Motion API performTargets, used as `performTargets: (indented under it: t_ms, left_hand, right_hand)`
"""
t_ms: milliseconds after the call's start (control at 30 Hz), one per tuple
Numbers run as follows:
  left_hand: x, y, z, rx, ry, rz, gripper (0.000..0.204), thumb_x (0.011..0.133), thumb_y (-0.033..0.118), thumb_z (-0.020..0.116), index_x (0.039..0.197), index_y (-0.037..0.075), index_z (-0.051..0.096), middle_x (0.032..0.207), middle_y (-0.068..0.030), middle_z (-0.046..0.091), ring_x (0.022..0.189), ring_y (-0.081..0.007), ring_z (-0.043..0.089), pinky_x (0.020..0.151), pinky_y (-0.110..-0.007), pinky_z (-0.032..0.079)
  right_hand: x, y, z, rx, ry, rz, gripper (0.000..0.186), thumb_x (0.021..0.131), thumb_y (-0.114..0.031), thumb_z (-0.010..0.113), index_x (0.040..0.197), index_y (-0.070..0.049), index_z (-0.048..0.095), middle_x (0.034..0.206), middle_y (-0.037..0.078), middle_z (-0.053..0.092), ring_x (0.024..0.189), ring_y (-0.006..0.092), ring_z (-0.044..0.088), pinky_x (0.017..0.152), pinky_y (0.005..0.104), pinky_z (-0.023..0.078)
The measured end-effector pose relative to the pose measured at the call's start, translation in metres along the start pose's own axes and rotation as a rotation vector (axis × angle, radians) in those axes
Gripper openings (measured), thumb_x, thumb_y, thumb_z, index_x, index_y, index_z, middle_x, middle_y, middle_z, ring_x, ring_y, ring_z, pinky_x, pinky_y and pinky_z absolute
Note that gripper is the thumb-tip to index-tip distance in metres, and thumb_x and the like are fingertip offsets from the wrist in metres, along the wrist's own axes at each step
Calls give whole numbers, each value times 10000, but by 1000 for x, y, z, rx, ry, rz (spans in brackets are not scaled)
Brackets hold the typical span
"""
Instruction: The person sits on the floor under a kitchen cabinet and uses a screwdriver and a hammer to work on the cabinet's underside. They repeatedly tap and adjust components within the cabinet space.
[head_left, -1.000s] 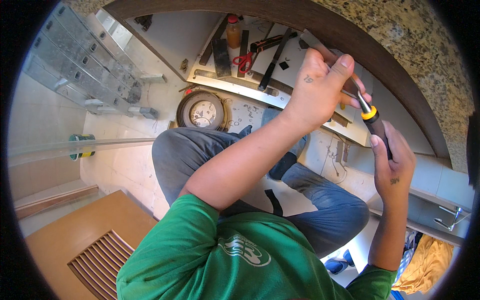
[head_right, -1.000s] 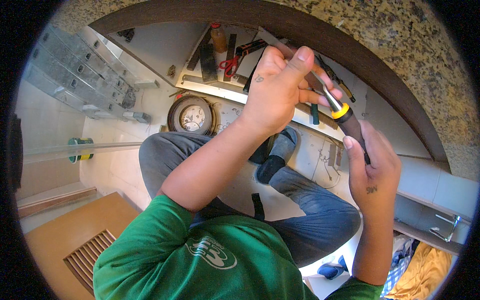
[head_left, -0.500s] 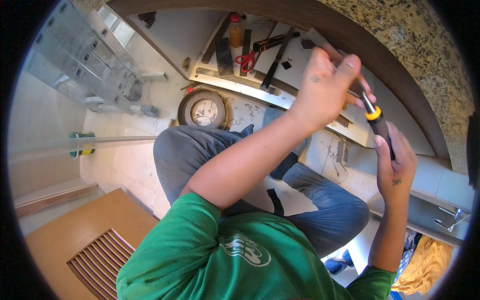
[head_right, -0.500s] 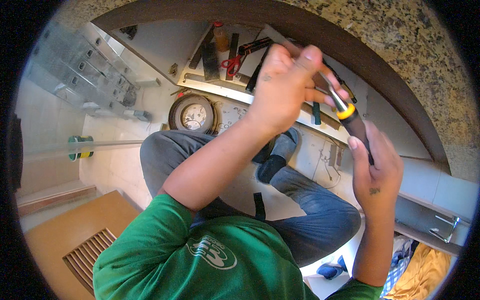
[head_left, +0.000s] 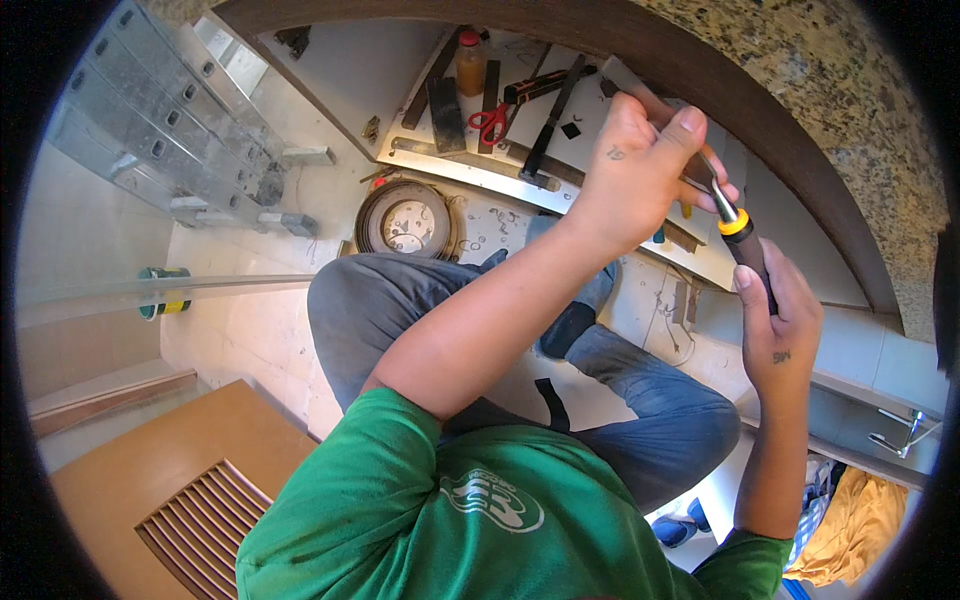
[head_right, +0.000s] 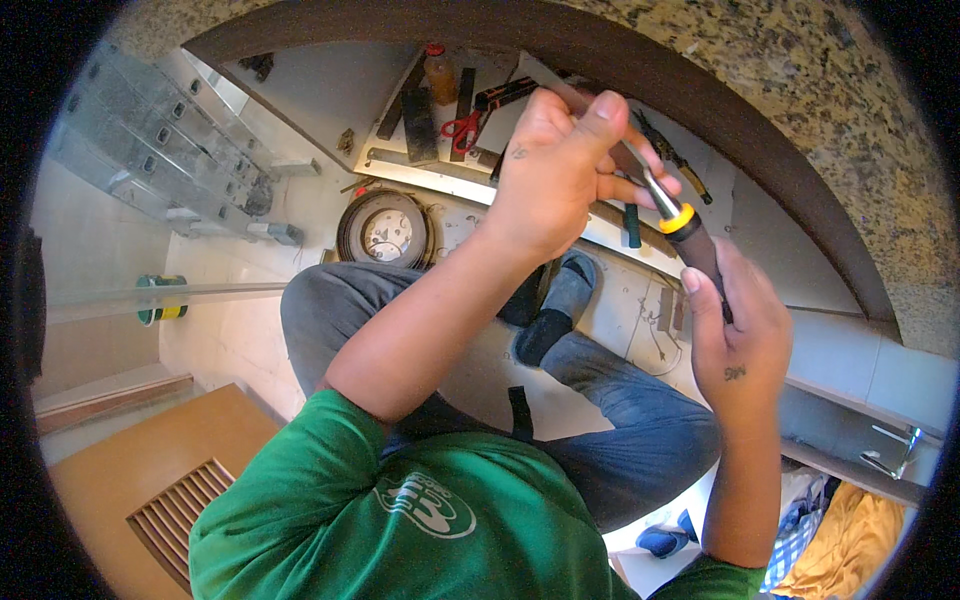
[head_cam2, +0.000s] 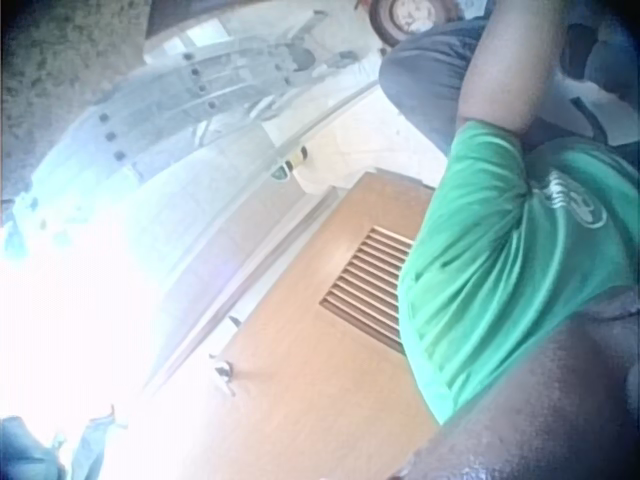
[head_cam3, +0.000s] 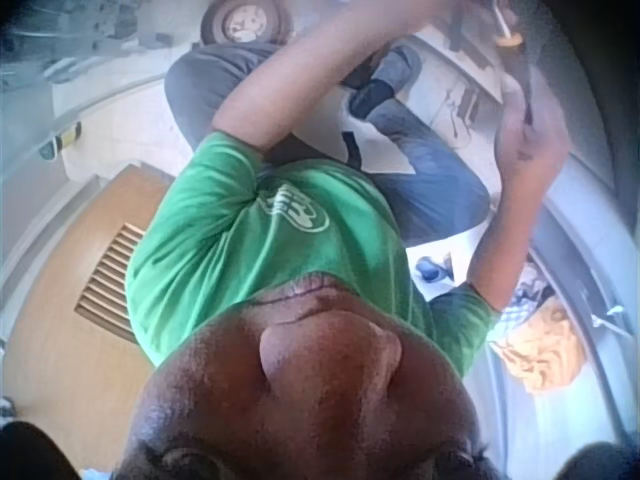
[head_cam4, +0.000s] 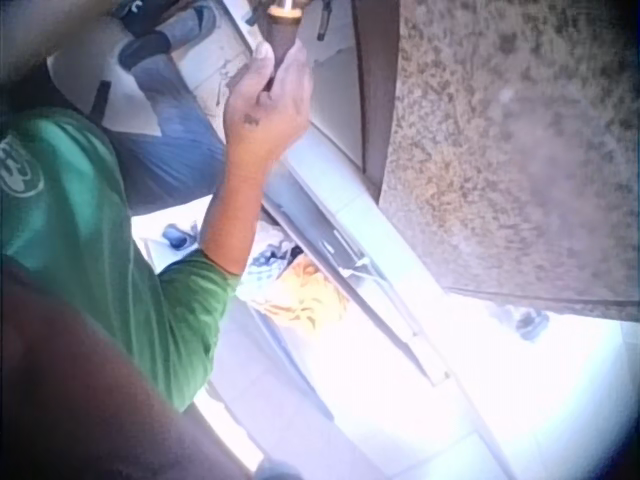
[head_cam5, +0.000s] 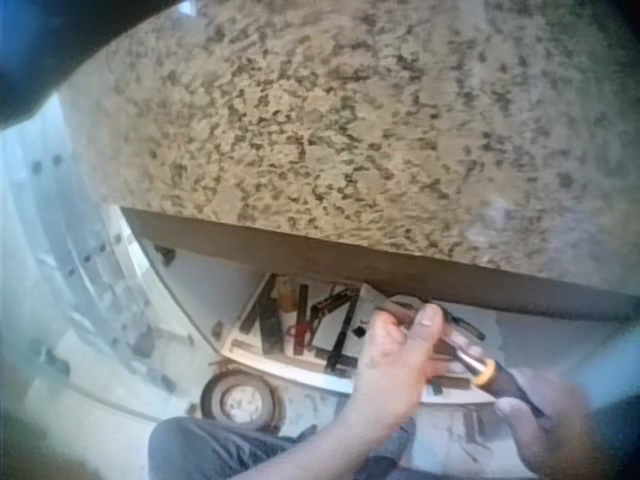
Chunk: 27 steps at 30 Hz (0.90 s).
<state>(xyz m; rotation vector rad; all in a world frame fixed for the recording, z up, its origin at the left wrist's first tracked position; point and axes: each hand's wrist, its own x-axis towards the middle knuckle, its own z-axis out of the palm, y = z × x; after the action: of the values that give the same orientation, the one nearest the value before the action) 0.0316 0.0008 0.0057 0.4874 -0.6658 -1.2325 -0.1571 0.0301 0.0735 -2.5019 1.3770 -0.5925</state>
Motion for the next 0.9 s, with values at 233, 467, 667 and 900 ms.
performTargets:
  t_ms: [233,467,667,900]
  left_hand:
    - [1,0,-8,14,24,-2,403,992,356,563,933,-41,530,783,-202,650,756,-342,723,598,-373,614]
    - [3,4,-6,10,5,28,367,997,335,559,912,-21,533,782,-205,656,760,-339,723,584,-374,612]
    - [2,10,-9,10,53,47,359,999,322,559,902,-21,511,788,-211,656,748,-345,722,569,-369,611]
    - [1,13,-15,5,21,46,359,1003,313,550,884,-23,509,803,-215,655,768,-364,723,567,-376,606]
  right_hand:
    - [2,2,4,10,48,-48,266,917,-155,635,1121,14,627,853,178,627,737,268,622,699,342,489]
    - [2,-4,1,39,11,-5,270,917,-150,637,1121,26,631,871,178,645,767,253,640,722,337,495]
    - [6,-8,5,27,31,-59,267,914,-144,639,1121,24,634,878,182,649,770,279,642,726,340,496]
    - [6,-11,7,65,13,-29,267,907,-161,649,1113,8,640,880,198,648,772,302,649,720,350,500]
